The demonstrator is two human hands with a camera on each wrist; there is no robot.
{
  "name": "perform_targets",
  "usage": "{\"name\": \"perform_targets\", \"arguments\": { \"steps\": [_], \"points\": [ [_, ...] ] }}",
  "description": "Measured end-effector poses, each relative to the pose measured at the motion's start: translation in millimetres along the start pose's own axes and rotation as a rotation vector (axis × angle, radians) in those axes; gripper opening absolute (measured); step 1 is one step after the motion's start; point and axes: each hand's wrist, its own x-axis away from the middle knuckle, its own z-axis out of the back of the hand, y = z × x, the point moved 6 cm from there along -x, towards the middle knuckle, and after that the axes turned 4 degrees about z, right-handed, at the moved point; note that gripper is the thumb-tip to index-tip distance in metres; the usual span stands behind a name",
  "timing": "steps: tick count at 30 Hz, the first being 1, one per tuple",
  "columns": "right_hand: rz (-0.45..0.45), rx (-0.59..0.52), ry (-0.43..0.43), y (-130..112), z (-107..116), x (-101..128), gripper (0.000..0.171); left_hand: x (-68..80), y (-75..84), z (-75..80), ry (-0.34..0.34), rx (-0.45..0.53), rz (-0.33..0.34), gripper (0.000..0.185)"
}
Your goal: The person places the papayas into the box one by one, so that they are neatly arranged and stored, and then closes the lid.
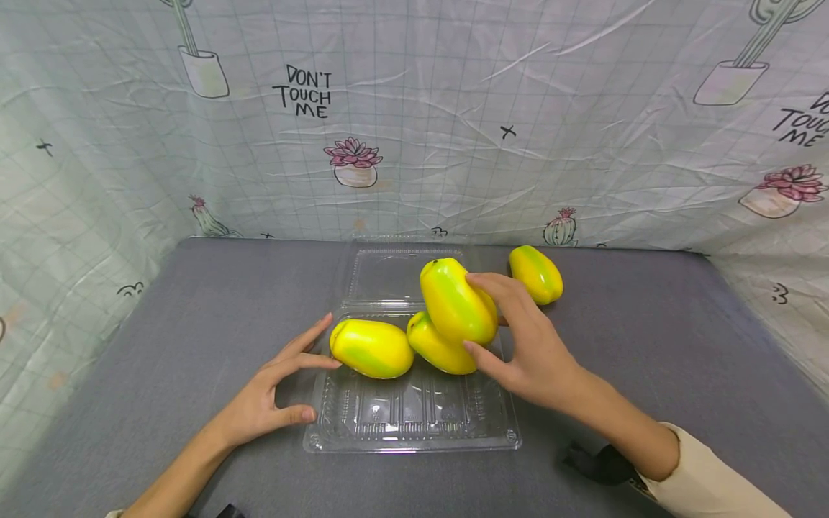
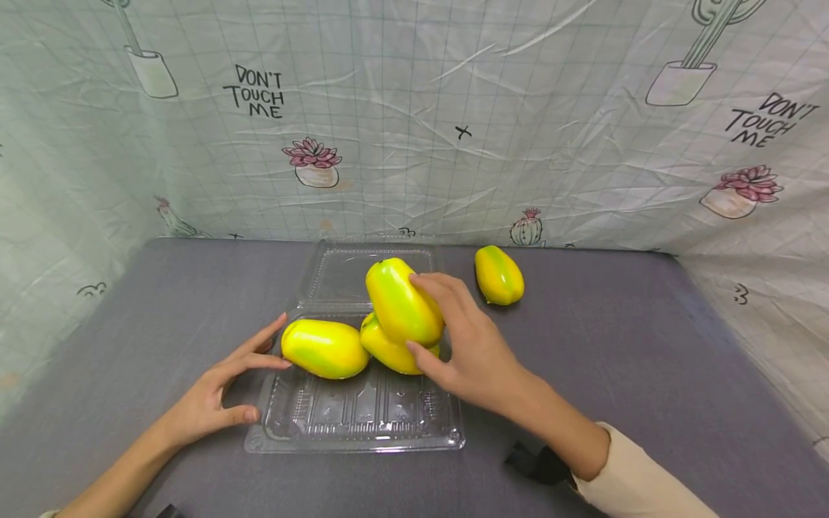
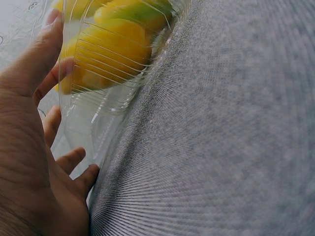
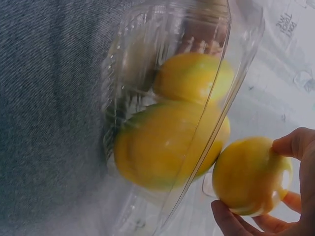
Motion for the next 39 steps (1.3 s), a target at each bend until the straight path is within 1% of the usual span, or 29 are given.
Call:
{"name": "perform_targets", "arguments": {
  "steps": [7, 10, 19, 23, 31, 34, 39],
  "points": [
    [0.048, -0.048, 0.03, -28.5, 6.0, -13.2, 0.066, -0.3, 0.9, 0.1, -0.003, 0.007, -0.003, 0.048],
    [0.064, -0.076, 0.03, -39.8, 7.3, -18.5, 0.065, -0.6, 1.2, 0.5, -0.002, 0.007, -0.001, 0.048],
    [0.124, -0.13, 0.009, -56.3, -0.2, -24.7, 0.063, -0.5, 1.2, 0.9, -0.006, 0.006, 0.006, 0.048],
    [0.143, -0.15, -0.018, -58.3, -8.2, -24.8, 0.064, 0.3, -0.2, 1.0, -0.004, 0.008, 0.009, 0.048],
    [0.146, -0.171, -0.106, -48.5, -31.9, -17.2, 0.065, -0.6, 0.4, 1.3, -0.002, 0.003, 0.012, 0.048],
    [0.156, -0.184, -0.126, -49.6, -37.6, -16.1, 0.064, -1.5, 1.6, 1.5, -0.002, 0.007, 0.01, 0.047],
    [0.173, -0.167, -0.168, -53.6, -45.4, -15.8, 0.064, -2.4, 2.8, 2.0, -0.004, 0.011, 0.014, 0.047]
  ]
}}
